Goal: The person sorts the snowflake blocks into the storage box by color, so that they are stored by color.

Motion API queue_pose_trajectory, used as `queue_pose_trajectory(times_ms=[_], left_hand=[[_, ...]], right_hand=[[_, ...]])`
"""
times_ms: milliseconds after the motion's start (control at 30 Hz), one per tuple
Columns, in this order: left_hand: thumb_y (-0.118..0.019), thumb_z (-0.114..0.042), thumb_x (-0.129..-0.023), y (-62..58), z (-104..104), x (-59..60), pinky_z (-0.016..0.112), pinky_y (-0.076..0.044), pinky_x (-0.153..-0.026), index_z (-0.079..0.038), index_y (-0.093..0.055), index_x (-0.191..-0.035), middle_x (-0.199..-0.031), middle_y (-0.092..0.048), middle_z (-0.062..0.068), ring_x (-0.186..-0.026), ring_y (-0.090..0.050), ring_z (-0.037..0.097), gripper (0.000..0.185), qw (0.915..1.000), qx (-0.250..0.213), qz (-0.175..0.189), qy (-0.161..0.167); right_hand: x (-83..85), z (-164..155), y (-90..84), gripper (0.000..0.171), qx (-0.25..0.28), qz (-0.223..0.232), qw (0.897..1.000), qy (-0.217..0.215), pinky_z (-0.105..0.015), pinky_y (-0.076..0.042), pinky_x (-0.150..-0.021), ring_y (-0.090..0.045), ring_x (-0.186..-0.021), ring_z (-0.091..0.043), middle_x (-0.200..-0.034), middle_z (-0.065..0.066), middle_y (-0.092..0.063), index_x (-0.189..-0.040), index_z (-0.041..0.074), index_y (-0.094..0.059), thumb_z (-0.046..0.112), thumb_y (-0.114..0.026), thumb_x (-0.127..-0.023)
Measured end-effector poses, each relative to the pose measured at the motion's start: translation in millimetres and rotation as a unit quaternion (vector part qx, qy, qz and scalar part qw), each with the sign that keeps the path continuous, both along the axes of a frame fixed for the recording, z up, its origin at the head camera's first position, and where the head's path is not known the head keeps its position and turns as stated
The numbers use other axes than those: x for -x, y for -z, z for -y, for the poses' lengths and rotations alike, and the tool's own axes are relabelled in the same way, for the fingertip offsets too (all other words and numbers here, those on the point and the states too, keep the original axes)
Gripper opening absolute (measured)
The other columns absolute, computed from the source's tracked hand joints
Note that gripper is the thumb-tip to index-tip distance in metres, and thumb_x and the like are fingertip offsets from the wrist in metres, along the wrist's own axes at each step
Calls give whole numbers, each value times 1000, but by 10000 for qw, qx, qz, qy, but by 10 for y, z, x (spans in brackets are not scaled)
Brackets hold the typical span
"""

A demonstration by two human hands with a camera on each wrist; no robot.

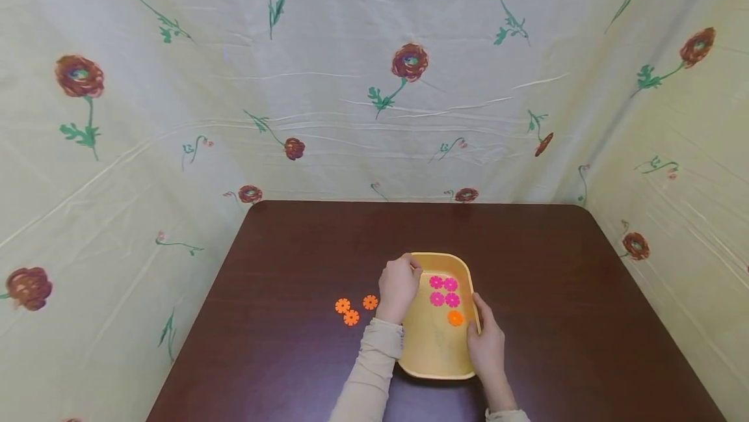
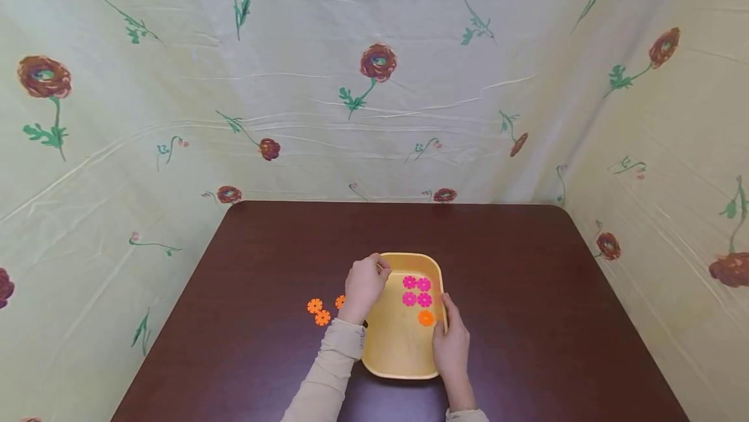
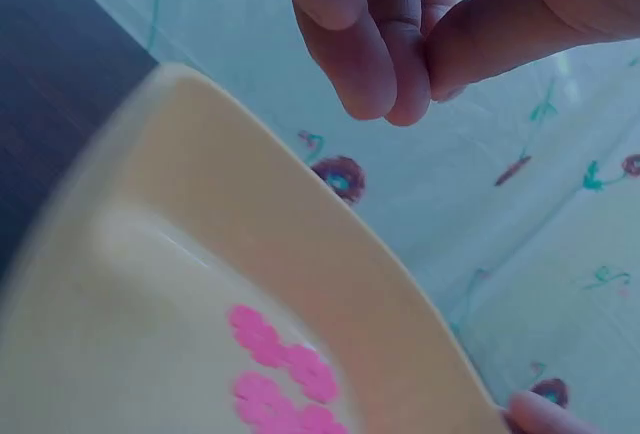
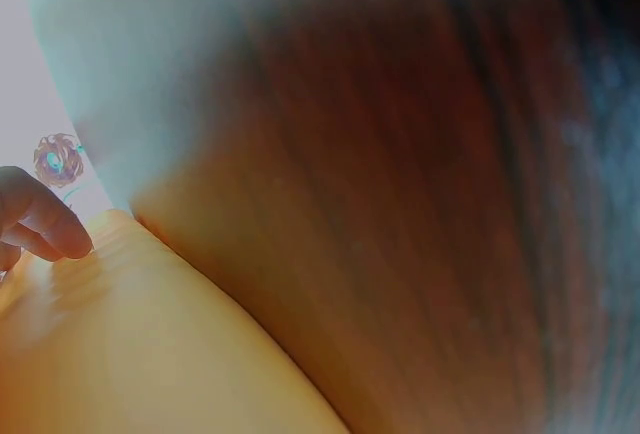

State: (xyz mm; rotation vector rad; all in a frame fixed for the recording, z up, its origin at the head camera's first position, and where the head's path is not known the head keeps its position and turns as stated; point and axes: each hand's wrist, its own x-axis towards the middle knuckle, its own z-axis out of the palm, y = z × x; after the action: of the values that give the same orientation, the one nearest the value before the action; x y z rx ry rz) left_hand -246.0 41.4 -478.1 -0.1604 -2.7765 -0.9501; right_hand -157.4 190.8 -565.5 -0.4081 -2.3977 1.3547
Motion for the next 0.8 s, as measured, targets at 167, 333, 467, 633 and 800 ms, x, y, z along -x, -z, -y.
queue_pose_trajectory(times_ms=[167, 333, 467, 633, 800], left_hand=[[-66, -13, -82, 32, 171, 41, 30, -42, -44, -11, -64, -78, -65, -62, 3, -48, -52, 14, 5, 9994, 30, 1, -344], [-63, -13, -84, 75, 304, 71, 31, -43, -45, -11, -63, -78, -66, -61, 4, -50, -53, 16, 6, 9981, -79, 215, -578], [-65, -13, -82, 183, 391, 100, 33, -45, -47, -12, -62, -74, -67, -62, 3, -55, -58, 20, 8, 9970, -79, 222, -734], [-70, -11, -77, 322, 497, 76, 38, -47, -53, -12, -61, -69, -67, -59, 4, -63, -61, 26, 12, 9959, 176, -60, -882], [-70, -10, -76, 450, 568, 43, 41, -45, -59, -12, -61, -67, -66, -54, 5, -69, -58, 27, 13, 9943, 516, -125, -923]], right_hand=[[-1, 0, 4, 50, 17, 15, 10000, 33, -48, -34, -98, -45, -120, -34, -132, -14, -50, -131, 6, -47, -9, -51, -84], [-1, 10, -2, 51, -10, 117, 9999, -3, -49, -33, -99, -44, -122, -35, -133, -14, -49, -132, 6, -46, -9, -51, -84], [-1, 13, 0, 50, -44, 111, 9999, 23, -49, -34, -98, -45, -121, -35, -132, -15, -50, -132, 6, -46, -8, -51, -84], [-2, 15, 6, 49, -99, -27, 9999, 84, -50, -36, -95, -48, -117, -37, -129, -16, -52, -130, 6, -48, -8, -51, -83], [2, 17, 10, 49, -100, -36, 9999, 80, -50, -36, -96, -48, -117, -36, -130, -15, -52, -130, 7, -48, -8, -51, -84]])
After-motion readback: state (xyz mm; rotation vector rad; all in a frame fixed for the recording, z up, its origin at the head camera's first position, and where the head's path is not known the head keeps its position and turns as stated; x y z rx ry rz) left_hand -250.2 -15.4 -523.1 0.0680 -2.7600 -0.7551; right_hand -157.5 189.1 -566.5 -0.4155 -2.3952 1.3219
